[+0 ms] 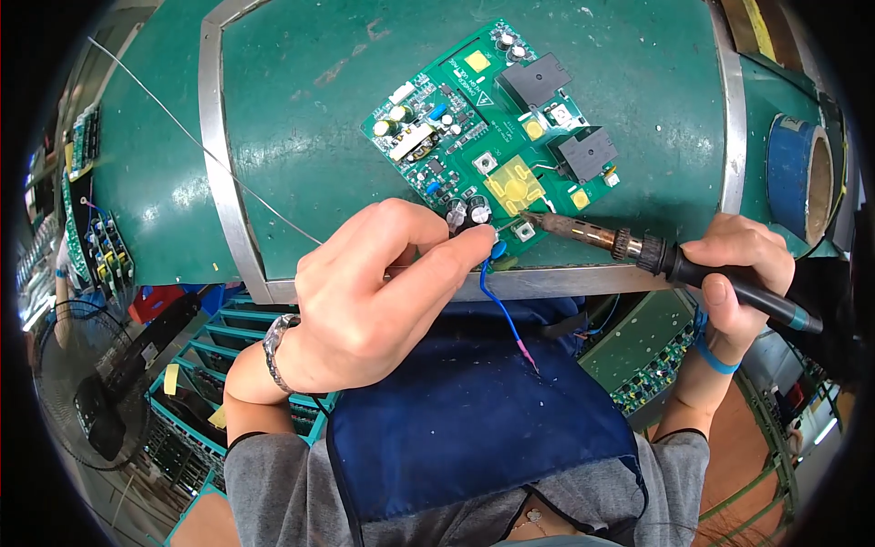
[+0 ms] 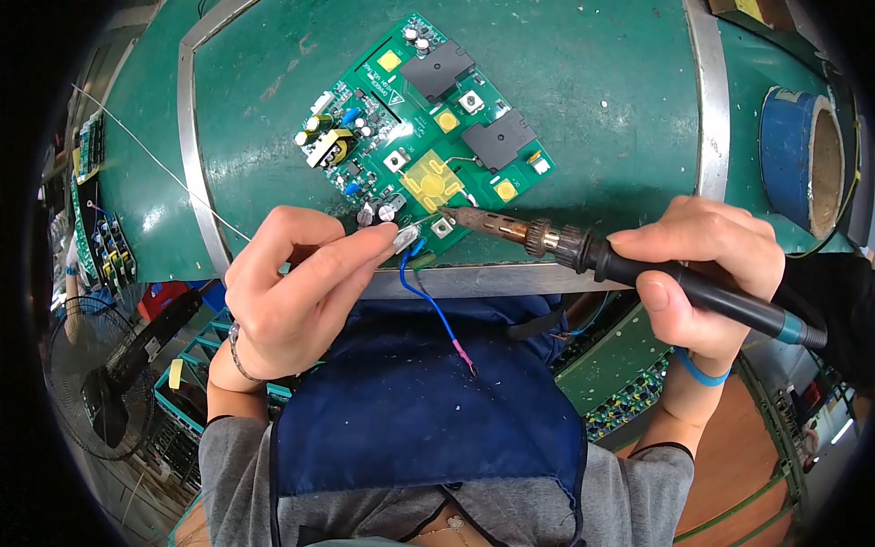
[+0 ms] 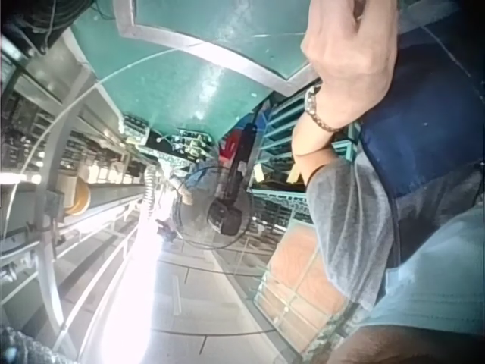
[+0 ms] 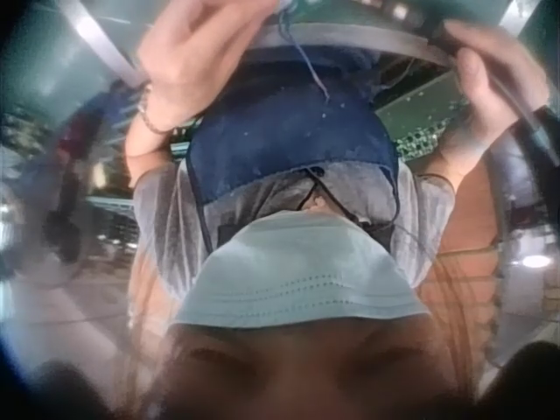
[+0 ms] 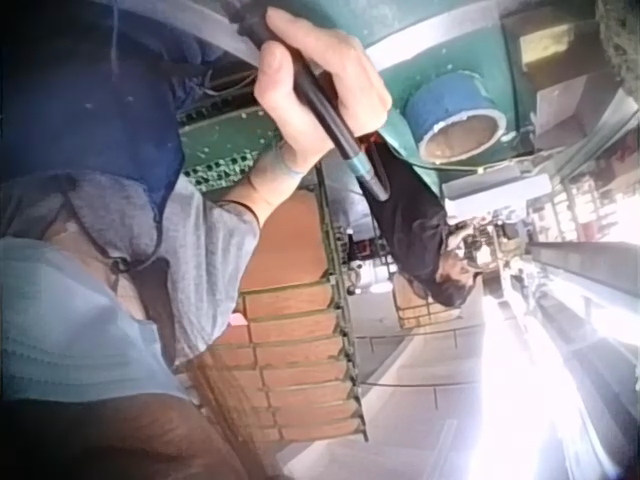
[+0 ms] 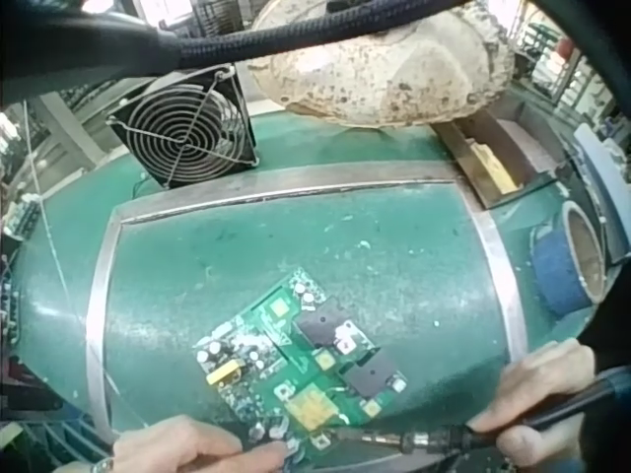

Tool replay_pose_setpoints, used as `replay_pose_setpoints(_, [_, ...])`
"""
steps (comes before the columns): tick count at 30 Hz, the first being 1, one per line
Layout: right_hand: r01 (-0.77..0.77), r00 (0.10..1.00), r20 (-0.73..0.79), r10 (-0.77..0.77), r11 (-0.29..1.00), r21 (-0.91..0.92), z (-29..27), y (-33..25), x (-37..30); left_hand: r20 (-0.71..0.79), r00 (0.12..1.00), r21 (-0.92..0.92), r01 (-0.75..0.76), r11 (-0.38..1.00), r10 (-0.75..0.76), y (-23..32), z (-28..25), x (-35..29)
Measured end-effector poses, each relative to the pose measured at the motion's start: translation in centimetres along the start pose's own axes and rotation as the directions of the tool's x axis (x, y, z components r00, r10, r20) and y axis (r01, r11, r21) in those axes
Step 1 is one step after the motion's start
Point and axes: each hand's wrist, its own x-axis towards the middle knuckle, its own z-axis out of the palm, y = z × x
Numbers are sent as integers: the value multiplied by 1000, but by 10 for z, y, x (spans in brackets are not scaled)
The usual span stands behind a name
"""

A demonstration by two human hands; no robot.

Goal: The person solders connections on a circuit board using a soldering iron and solder wire, sets it aside, and takes another circuit board from a pile. They then solder various points on both sides of the new circuit board using the soldering iron and solder wire.

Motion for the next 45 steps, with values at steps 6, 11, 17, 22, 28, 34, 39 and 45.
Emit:
replay_pose_setpoints(6, [57, 996, 71, -56, 998, -18, -3, -2, 10, 8, 1000, -8, -15, 1000, 15, -1, 4, -1])
replay_pose_setpoints(11, [64, 995, 77, -62, 998, -23, -4, -3, 10, 17, 1000, -8, -8, 1000, 8, 0, -2, 1])
replay_pose_setpoints(17, [111, 994, -14, -111, 993, -31, -11, -5, -7, 14, 994, -77, 110, 991, -109, -3, -20, 2])
replay_pose_setpoints(22, [93, 976, -194, -96, 995, -25, -8, -7, -30, 130, 991, 60, -44, 997, 36, -26, -31, 15])
replay_pose_setpoints(28, [109, 939, -331, -94, 994, 25, 0, -4, -57, 185, 884, 191, -460, 867, 428, -60, -23, 33])
replay_pose_setpoints(34, [26, 616, -788, 24, 998, 51, -3, -8, -95, 100, 716, 364, -672, 645, 690, -53, -27, 37])
replay_pose_setpoints(39, [101, 323, -943, 83, 987, 122, -16, -15, -99, -8, 856, 199, -505, 840, 517, -12, -52, 78])
replay_pose_setpoints(45, [-54, 298, -954, 34, 998, 19, 10, -19, -96, 202, 977, 97, 44, 994, -63, -43, -28, 117])
